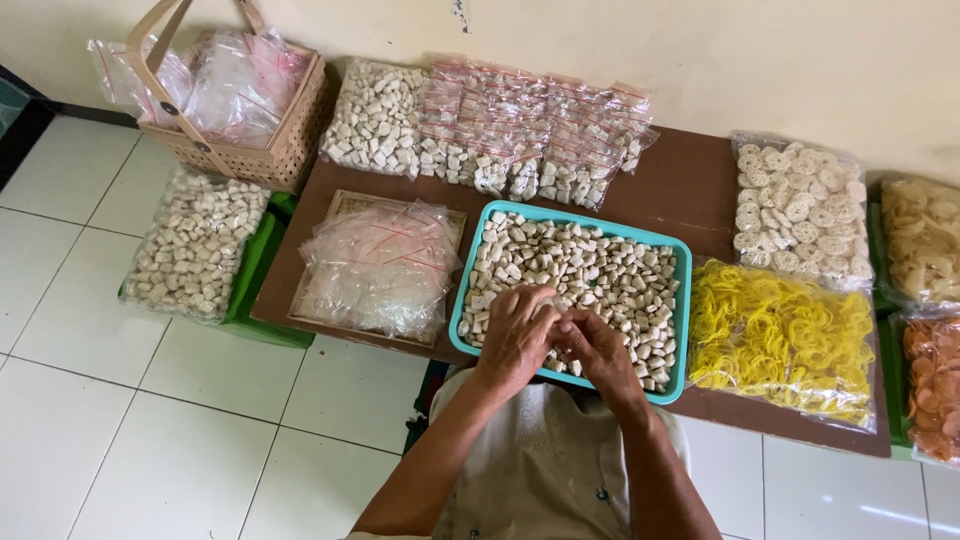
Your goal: The person repeatedly picks small white food pieces from a blue tray, places them into small clear plastic bags, and sets the filled bags aside. The workspace includes multiple pre-filled bags and other packaged food items on the table.
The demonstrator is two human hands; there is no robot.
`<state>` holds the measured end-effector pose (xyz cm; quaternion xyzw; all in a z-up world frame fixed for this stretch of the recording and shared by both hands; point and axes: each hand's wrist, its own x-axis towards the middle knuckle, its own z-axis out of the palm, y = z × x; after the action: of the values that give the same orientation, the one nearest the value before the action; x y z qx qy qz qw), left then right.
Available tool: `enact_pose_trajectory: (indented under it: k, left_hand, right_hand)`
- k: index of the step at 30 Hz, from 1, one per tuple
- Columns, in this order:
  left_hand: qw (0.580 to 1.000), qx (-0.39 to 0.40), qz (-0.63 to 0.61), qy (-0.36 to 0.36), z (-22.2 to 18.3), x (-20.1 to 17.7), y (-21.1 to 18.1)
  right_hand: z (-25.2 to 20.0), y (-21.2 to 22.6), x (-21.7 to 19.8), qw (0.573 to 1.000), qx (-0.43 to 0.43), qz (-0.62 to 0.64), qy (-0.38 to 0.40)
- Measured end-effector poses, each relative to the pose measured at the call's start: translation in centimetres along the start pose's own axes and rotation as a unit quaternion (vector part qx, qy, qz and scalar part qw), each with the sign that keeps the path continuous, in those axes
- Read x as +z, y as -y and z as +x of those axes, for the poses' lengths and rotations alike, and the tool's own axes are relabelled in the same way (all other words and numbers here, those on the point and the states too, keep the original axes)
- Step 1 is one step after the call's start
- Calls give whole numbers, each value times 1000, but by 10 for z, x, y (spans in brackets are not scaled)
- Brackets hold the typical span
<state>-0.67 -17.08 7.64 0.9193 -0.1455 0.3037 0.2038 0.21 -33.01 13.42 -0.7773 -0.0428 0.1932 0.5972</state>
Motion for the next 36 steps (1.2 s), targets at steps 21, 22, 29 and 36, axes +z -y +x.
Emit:
enact_pose_trajectory:
  k: [21, 22, 29, 36]
  left_hand:
    - [829, -403, -388, -7, -17, 4, 14]
    - [829, -403, -388, -7, -20, 7, 14]
    - [838, -393, -373, 62, -42, 24, 26]
    - [970, -92, -214, 72, 11, -36, -3]
  right_hand:
    - [8, -27, -28, 996, -83, -29, 32]
    - [7, -24, -27, 996, -83, -29, 32]
    - [22, -27, -40, 976, -201, -79, 6]
    - [34, -45, -47, 917, -291, -269, -33]
